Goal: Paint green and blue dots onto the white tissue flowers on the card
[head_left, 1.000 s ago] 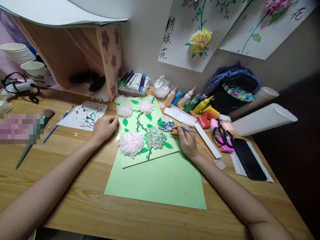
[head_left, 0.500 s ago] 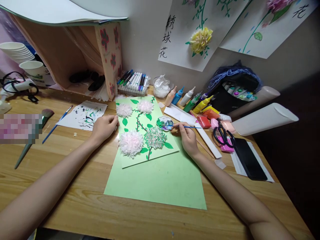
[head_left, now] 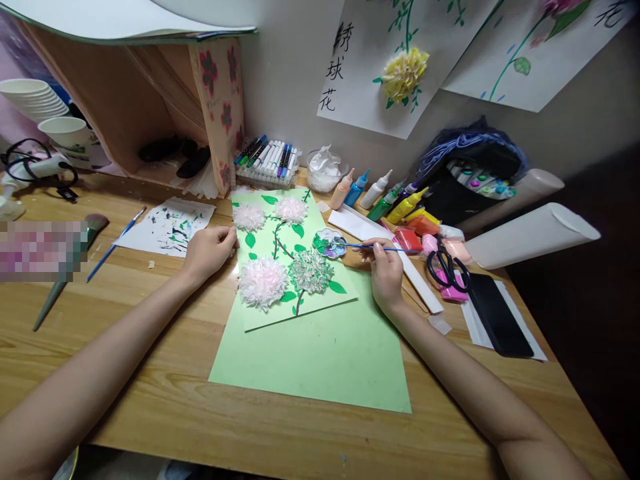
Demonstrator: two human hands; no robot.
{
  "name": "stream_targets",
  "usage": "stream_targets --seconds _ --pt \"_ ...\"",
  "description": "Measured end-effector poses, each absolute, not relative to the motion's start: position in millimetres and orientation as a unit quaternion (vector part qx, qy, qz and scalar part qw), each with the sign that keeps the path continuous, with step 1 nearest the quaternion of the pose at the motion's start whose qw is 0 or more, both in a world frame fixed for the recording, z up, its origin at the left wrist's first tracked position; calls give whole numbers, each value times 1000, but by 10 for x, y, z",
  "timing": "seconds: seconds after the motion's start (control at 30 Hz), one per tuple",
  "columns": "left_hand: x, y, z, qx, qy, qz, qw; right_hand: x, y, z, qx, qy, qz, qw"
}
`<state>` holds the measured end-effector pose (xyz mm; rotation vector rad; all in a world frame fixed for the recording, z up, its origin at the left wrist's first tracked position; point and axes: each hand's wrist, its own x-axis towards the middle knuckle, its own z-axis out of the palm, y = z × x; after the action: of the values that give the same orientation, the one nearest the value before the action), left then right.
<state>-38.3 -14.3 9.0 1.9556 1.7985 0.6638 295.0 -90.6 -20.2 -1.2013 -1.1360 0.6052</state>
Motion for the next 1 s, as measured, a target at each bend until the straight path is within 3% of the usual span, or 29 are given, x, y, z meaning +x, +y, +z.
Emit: stream_targets --seconds 0.13,0.4,1.0 --pt "-374 -150 88 699 643 239 198 2729 -1188 -112 -451 -567 189 663" --pt "-379 -145 85 703 640 241 197 2589 -1448 84 -283 -838 -37 466" --pt "-362 -152 89 705 638 242 192 2606 -1403 -18 -298 -844 -20 446"
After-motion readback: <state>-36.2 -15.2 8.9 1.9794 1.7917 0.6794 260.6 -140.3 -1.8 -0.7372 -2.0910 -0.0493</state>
